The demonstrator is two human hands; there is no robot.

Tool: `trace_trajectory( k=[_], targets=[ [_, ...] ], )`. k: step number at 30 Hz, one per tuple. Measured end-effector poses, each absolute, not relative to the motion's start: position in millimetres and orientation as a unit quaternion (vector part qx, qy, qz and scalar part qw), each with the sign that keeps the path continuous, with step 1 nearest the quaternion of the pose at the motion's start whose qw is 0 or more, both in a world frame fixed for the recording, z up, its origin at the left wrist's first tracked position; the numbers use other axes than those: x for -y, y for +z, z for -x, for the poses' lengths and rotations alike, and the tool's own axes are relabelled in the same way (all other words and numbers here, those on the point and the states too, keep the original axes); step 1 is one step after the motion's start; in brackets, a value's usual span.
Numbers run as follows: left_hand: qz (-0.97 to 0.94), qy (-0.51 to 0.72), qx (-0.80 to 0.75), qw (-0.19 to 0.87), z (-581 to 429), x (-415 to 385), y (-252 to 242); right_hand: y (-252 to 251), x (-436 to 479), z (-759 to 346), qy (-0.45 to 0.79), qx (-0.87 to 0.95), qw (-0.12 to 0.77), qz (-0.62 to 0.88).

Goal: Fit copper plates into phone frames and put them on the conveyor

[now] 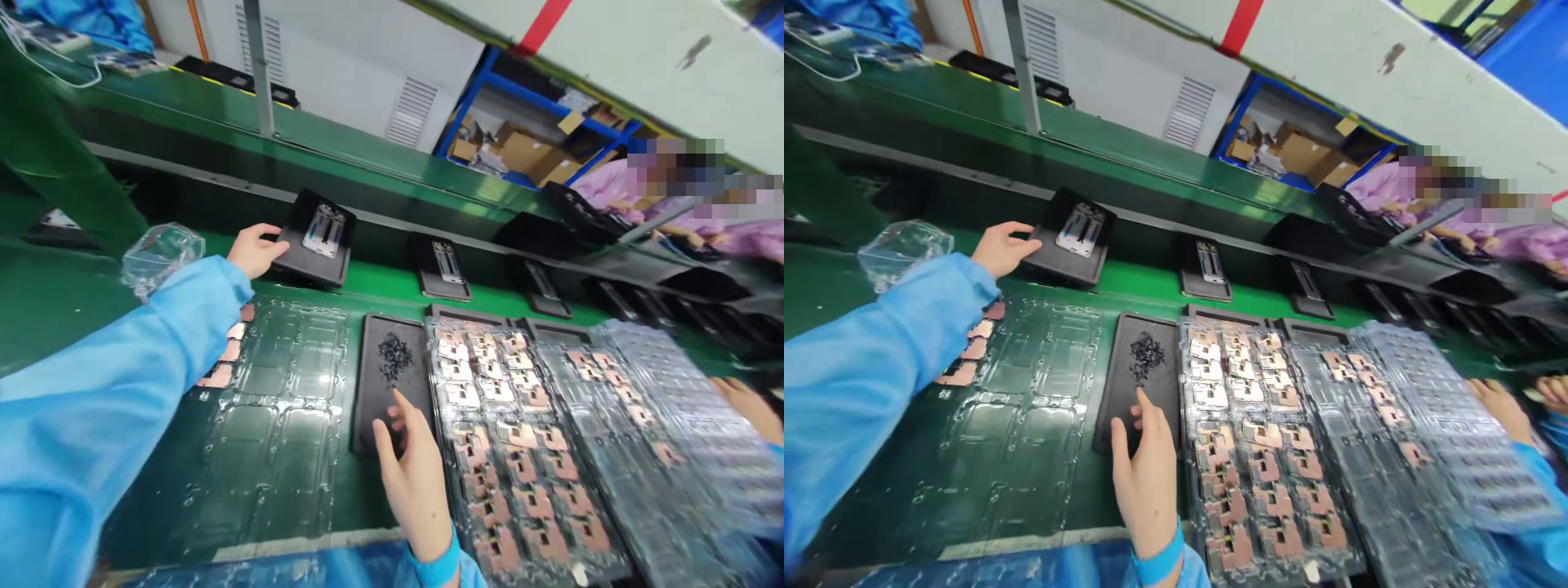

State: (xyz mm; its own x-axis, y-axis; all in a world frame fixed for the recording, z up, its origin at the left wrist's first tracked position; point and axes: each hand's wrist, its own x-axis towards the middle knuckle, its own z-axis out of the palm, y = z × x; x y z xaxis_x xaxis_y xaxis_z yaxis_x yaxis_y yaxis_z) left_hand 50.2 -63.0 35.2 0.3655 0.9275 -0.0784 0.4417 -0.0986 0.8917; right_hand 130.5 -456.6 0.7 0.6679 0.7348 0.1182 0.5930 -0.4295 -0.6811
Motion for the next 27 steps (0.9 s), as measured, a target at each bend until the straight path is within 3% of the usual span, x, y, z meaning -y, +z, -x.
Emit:
trace_trajectory(
  k=[8,13,20,27],
  targets=[
    [-0.821,0.122,-0.502,0.244,-87.2,16.7,-3.5,-14.0,460.2,-135.7,0.137,0.381,0.326,0.854],
    [-0.871,0.085,-0.454,0.168,-82.4,29.3,14.8,-22.8,456.9,-143.4,0.123,0.398,0.311,0.854],
    [-0.96,0.029,-0.242,0.135,72.4,113.9,52.5,-37.4,457.6,-149.6,0.086,0.434,0.302,0.844],
    [-0.969,-0.026,-0.233,0.079,155.7,162.7,3.9,-40.2,449.4,-147.3,0.037,0.467,0.276,0.839]
  ],
)
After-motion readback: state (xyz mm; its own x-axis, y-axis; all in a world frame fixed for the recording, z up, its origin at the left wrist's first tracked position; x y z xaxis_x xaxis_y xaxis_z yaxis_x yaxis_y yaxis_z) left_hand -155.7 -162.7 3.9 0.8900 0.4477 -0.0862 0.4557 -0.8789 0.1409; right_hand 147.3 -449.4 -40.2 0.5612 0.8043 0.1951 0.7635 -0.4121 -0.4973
